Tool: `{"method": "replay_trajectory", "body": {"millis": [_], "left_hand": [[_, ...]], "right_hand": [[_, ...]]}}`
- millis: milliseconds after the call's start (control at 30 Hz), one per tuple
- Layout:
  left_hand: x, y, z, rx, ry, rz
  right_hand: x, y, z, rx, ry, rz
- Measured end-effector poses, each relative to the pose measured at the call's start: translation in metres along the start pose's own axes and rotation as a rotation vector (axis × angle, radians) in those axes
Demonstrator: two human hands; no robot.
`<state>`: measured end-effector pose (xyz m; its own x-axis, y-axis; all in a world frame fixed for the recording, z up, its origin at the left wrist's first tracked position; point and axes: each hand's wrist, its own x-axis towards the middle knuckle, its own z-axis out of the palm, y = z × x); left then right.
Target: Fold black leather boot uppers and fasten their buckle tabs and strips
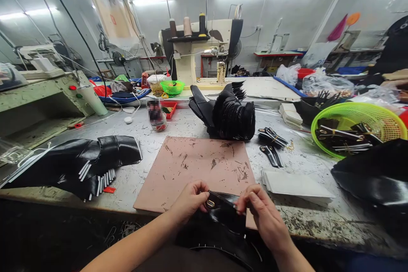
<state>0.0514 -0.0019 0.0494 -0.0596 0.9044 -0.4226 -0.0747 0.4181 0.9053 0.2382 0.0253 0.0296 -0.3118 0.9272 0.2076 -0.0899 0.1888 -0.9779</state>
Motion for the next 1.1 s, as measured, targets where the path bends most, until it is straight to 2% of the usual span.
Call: {"method": "replay_trajectory", "body": {"millis": [100, 167, 267, 333, 433, 533, 667, 833, 1100], "left_hand": [[0.0, 0.0, -0.007, 0.053, -0.051, -0.034], [0.002, 0.001, -0.011, 0.1, -0.076, -0.035], [0.009, 0.002, -0.011, 0.125, -0.102, -0.008], [0.016, 0.001, -0.008, 0.123, -0.1, 0.008], [0.027, -0.004, 0.0, 0.15, -0.116, 0.056], [0.037, -0.012, 0.006, 0.201, -0.137, 0.12], [0.041, -0.021, 0.008, 0.272, -0.099, 0.155], [0.038, -0.026, 0.008, 0.354, -0.073, 0.26], [0.041, -0.028, 0.007, 0.515, -0.048, 0.327]], "right_hand": [[-0.012, -0.003, -0.038, -0.076, -0.044, 0.18], [-0.019, -0.009, -0.061, -0.265, -0.172, 0.3], [-0.026, -0.016, -0.08, -0.533, -0.346, 0.277], [-0.029, -0.016, -0.079, -0.648, -0.356, 0.205], [-0.03, -0.009, -0.066, -0.744, -0.265, 0.105], [-0.029, 0.003, -0.05, -0.814, -0.173, -0.084], [-0.027, 0.018, -0.036, -0.95, -0.143, -0.294], [-0.025, 0.025, -0.034, -1.001, -0.143, -0.341], [-0.023, 0.024, -0.036, -0.989, -0.153, -0.347]]}}
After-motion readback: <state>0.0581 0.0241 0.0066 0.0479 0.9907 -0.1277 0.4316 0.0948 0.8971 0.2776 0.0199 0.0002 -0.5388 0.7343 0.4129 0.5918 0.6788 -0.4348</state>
